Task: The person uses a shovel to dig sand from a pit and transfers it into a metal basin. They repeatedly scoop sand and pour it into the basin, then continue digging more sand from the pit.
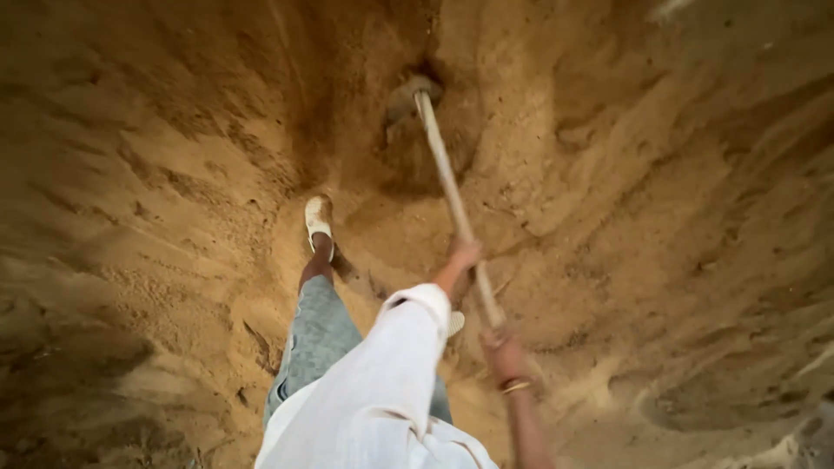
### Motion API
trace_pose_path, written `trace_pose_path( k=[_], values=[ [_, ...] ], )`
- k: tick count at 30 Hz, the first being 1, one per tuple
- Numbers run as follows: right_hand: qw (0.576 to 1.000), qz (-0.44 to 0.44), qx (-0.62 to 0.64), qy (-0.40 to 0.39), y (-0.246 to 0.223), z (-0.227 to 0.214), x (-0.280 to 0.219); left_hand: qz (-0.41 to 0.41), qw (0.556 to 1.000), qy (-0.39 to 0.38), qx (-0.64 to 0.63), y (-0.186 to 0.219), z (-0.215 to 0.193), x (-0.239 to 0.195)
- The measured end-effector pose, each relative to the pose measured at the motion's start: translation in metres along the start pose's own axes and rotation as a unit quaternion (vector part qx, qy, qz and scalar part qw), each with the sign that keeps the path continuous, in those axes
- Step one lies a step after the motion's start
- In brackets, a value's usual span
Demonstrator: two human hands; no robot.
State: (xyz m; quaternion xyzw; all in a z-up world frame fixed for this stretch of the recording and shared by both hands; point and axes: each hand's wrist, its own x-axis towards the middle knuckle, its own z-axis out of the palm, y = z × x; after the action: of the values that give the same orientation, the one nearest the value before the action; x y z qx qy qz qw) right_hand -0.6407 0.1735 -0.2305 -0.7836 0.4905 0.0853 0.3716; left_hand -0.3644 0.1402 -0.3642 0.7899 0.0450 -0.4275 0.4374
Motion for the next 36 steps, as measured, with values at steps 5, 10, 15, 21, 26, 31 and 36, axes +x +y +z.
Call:
trace_pose_path(
  k=[5,10,15,21,26,31,36],
  values=[
    [0.996,0.029,0.078,0.008,-0.108,-0.008,-0.070,-0.065,0.969,-0.112,-0.208,-0.056,-0.020,0.051],
    [0.994,0.055,0.093,-0.022,-0.091,0.005,-0.083,-0.068,0.990,0.003,-0.127,-0.047,-0.030,0.041],
    [0.994,0.047,0.100,-0.018,-0.050,0.056,-0.145,-0.068,0.988,0.092,-0.104,-0.078,-0.049,-0.027],
    [0.994,0.100,0.014,0.050,0.078,0.148,-0.208,-0.169,0.960,0.004,-0.222,-0.110,-0.051,-0.115],
    [0.991,0.054,0.064,0.101,-0.004,0.105,-0.177,-0.096,0.986,-0.014,-0.134,0.011,-0.096,-0.136],
    [0.970,-0.006,0.239,0.052,-0.158,0.025,-0.073,0.085,0.982,-0.072,-0.151,0.199,-0.147,-0.091],
    [0.970,-0.062,0.194,0.135,-0.385,-0.149,0.014,0.261,0.939,-0.133,-0.181,0.473,-0.209,-0.156]
  ],
)
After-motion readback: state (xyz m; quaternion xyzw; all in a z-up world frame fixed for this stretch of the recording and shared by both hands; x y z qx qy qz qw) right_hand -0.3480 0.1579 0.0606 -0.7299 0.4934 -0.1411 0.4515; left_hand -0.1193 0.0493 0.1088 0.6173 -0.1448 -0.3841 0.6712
